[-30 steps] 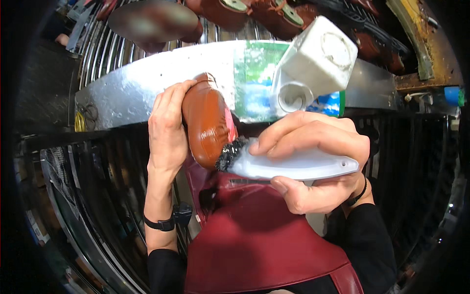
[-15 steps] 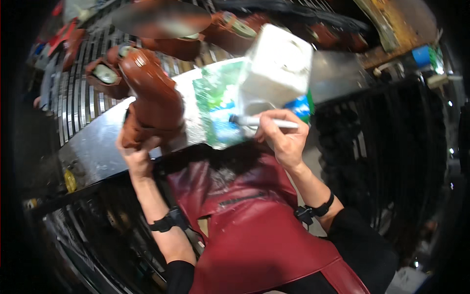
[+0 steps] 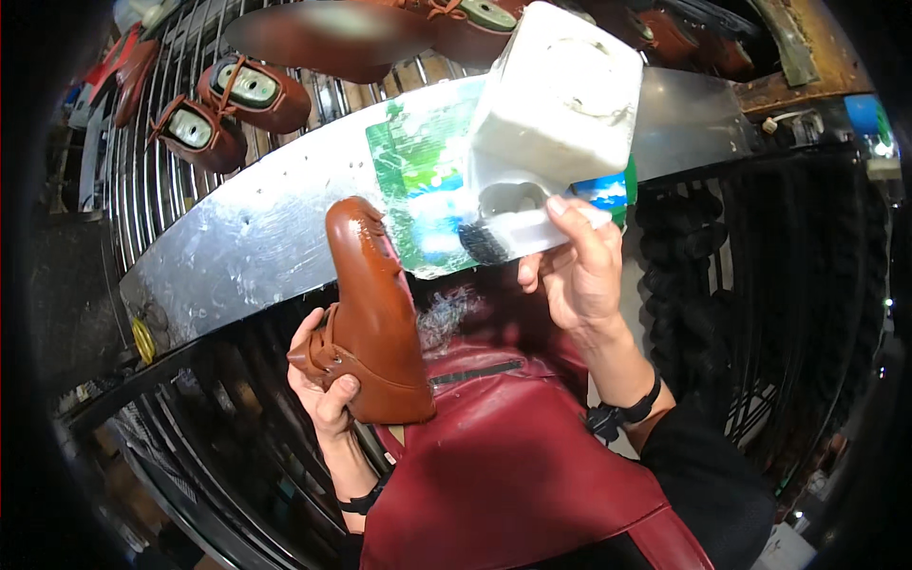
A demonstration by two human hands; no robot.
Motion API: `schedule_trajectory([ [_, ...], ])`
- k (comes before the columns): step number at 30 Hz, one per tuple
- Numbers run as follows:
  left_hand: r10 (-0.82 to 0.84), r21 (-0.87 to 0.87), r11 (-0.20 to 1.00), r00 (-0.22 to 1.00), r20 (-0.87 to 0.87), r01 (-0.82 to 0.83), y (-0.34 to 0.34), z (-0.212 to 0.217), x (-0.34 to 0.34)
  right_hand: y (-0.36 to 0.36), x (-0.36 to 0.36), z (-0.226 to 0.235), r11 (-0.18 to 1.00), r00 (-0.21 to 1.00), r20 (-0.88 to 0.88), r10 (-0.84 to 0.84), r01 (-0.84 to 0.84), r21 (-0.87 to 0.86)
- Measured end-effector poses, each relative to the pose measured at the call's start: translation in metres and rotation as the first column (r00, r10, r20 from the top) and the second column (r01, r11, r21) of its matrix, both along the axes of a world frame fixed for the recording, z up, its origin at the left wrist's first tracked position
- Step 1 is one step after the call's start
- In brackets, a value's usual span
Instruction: Applying a liquid adhesive or finishing agent to the edges of leather shoes using a hand brush.
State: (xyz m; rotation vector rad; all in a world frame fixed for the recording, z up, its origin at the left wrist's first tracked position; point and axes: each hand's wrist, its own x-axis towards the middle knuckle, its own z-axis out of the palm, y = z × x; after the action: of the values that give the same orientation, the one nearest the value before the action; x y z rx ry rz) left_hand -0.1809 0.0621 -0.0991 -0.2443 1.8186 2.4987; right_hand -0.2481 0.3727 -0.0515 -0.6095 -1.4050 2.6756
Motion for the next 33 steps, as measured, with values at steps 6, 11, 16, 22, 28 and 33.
schedule_trajectory([
  [6, -0.012, 0.027, 1.0, 0.999, 0.048, 0.011, 0.007, 0.01, 0.007, -0.03, -0.028, 0.032, 0.969, 0.963, -0.123, 0.241, -0.245, -0.016],
  [11, -0.013, 0.084, 0.996, 0.996, 0.086, 0.005, 0.007, 0.015, 0.006, -0.025, 0.007, 0.031, 0.835, 0.87, -0.214, 0.444, -0.316, 0.451],
  [16, -0.095, 0.148, 0.985, 0.995, 0.018, 0.091, 0.007, 0.014, 0.0, -0.043, 0.056, 0.018, 0.871, 0.853, -0.251, 0.458, -0.373, 0.319],
  [22, -0.102, 0.16, 0.982, 0.995, 0.012, 0.098, -0.005, 0.012, -0.005, -0.046, 0.094, 0.035, 0.743, 0.691, -0.352, 0.632, -0.41, 0.528],
  [28, -0.023, 0.133, 0.991, 1.0, 0.019, 0.02, 0.004, 0.026, -0.011, -0.044, 0.073, 0.044, 0.854, 0.84, -0.246, 0.483, -0.389, 0.345],
  [33, -0.017, 0.167, 0.986, 0.999, 0.033, 0.012, 0.001, 0.032, -0.015, -0.035, 0.077, 0.049, 0.664, 0.68, -0.319, 0.66, -0.329, 0.672],
])
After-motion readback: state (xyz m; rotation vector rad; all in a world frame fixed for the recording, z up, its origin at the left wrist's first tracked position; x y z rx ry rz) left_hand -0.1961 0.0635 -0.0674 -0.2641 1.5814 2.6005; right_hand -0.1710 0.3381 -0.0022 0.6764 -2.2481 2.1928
